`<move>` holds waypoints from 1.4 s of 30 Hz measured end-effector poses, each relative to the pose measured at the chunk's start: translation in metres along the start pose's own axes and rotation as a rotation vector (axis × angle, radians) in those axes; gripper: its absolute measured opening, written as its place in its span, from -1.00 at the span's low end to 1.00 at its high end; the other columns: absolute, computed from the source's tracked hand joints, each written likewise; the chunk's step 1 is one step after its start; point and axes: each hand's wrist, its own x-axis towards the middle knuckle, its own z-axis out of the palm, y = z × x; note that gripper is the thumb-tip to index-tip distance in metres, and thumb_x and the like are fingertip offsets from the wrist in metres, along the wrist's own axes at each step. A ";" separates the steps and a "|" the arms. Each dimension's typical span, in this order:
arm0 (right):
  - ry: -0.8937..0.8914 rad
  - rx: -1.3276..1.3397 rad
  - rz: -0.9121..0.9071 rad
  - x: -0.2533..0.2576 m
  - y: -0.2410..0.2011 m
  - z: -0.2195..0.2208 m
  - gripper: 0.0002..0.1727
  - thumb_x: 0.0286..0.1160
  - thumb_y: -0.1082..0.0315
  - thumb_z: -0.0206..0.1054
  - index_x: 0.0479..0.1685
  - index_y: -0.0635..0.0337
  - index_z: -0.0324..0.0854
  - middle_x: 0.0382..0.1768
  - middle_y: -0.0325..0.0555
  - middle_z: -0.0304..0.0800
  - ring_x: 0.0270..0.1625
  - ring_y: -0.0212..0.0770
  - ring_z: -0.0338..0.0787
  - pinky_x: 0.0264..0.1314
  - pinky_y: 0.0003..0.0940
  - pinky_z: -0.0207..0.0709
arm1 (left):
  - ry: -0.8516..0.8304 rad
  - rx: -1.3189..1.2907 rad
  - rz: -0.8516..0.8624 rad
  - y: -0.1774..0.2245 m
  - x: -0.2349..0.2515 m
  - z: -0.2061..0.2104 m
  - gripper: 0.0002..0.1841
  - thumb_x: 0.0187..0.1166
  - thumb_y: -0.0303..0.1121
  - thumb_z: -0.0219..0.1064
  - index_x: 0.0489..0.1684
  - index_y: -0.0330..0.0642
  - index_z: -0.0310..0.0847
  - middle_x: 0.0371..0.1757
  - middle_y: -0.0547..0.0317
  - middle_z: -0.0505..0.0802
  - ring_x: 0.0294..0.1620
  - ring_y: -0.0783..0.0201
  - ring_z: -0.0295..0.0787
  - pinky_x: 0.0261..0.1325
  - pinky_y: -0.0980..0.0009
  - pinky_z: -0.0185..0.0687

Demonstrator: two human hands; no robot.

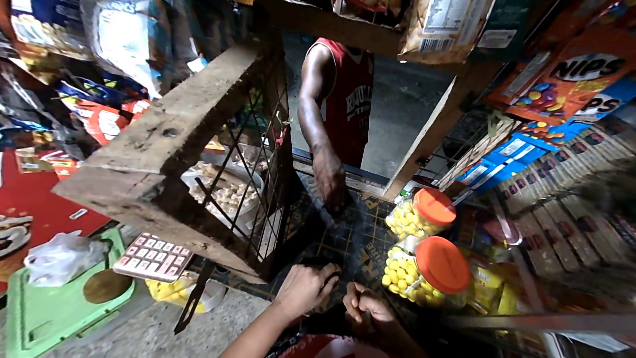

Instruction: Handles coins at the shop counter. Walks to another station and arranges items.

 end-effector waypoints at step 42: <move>0.488 0.268 0.796 0.209 0.315 0.247 -0.69 0.67 0.35 -0.17 -0.29 0.09 0.51 -0.42 -0.26 0.76 -0.39 -0.41 0.83 -0.28 -0.61 0.73 | 1.770 -1.888 -1.297 -0.071 -0.490 -0.254 -0.24 0.85 0.16 -0.42 0.54 -0.36 0.34 0.33 -0.17 0.69 0.25 0.05 0.72 0.29 0.20 0.64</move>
